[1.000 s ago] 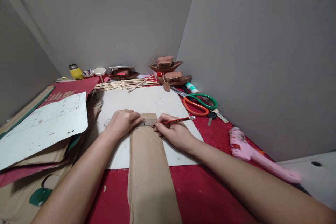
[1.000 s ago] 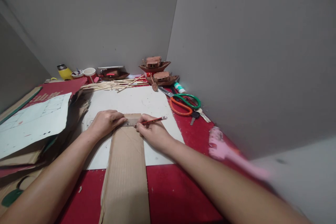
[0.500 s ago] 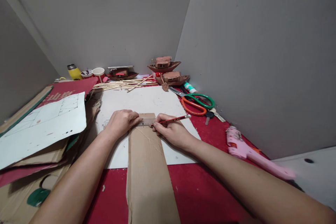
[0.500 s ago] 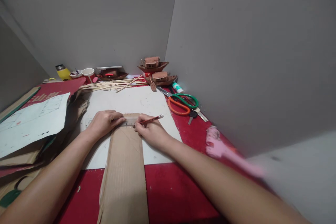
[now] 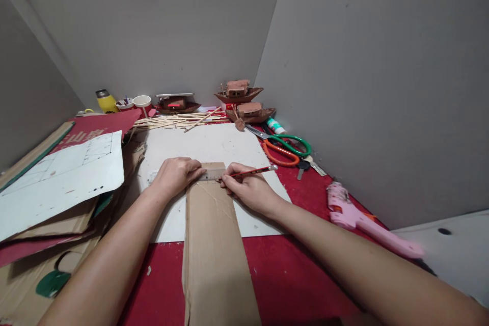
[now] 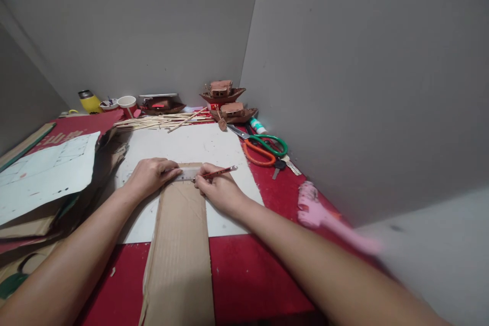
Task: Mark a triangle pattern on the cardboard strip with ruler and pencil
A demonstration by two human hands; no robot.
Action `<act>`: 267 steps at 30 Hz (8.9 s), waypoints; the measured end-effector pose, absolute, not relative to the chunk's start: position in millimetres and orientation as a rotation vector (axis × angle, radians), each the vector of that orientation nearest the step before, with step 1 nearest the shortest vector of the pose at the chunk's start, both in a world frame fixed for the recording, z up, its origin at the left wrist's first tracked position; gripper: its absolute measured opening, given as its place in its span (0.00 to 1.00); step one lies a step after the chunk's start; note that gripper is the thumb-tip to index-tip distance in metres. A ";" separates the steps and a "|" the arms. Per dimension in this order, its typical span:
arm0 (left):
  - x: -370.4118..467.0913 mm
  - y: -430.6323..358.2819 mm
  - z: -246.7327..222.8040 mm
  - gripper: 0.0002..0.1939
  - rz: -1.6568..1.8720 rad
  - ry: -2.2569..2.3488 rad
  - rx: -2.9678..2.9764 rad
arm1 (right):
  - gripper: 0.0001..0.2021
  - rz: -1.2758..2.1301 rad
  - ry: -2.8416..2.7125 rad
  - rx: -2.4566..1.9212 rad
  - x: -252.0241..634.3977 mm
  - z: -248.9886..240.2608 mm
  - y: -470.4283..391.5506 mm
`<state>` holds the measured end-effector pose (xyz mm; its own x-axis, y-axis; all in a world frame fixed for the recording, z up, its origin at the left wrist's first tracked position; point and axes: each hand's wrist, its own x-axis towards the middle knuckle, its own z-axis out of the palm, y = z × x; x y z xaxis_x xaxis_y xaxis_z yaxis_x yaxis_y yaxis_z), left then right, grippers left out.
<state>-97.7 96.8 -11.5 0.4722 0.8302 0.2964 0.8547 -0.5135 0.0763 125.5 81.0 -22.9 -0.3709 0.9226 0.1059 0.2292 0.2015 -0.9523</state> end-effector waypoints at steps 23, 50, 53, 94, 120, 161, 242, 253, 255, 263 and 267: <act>-97.8 97.4 -11.8 0.14 -0.514 -1.578 -2.634 | 0.10 1.333 -1.584 -1.062 130.5 -18.3 84.1; -102.0 96.3 -11.4 0.22 -0.611 -1.691 -2.362 | 0.12 0.410 -2.763 -0.061 116.5 -9.1 24.0; -103.4 95.6 -9.8 0.24 -0.571 -1.694 -2.343 | 0.11 0.411 -2.765 -0.079 124.9 -10.7 23.3; -105.4 97.6 1.1 0.31 -0.177 -1.954 -2.333 | 0.20 1.233 -1.196 -0.876 118.6 -9.8 72.8; -108.8 93.5 1.0 0.28 -0.162 -1.864 -2.327 | 0.19 1.164 -1.220 -0.944 119.6 -5.6 70.9; -108.6 93.7 0.1 0.29 -0.091 -1.822 -2.319 | 0.06 1.311 -1.523 -1.213 114.2 -12.0 67.4; -107.2 93.7 1.5 0.29 -0.241 -2.048 -2.303 | 0.13 1.310 -1.447 -1.060 115.3 -8.1 68.9; -84.7 80.9 17.7 0.28 -0.546 -1.804 -2.395 | 0.21 1.157 -1.492 -0.992 131.1 -2.3 83.0; -77.6 76.1 18.6 0.26 -0.578 -1.757 -2.417 | 0.19 1.402 -1.514 -0.998 130.3 -3.8 81.4; -77.8 77.0 4.0 0.20 -0.861 -1.706 -2.222 | 0.20 1.348 -1.475 -1.080 135.7 -10.4 93.1; -84.1 80.0 -0.7 0.22 -1.123 -1.654 -2.058 | 0.18 1.156 -1.216 -1.080 142.3 -8.1 108.1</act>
<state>-84.1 80.0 -0.7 0.0472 0.7065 0.7061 0.9171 -0.3108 0.2497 142.3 108.1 -8.1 0.0017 0.9937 0.1121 -0.0623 0.1120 -0.9918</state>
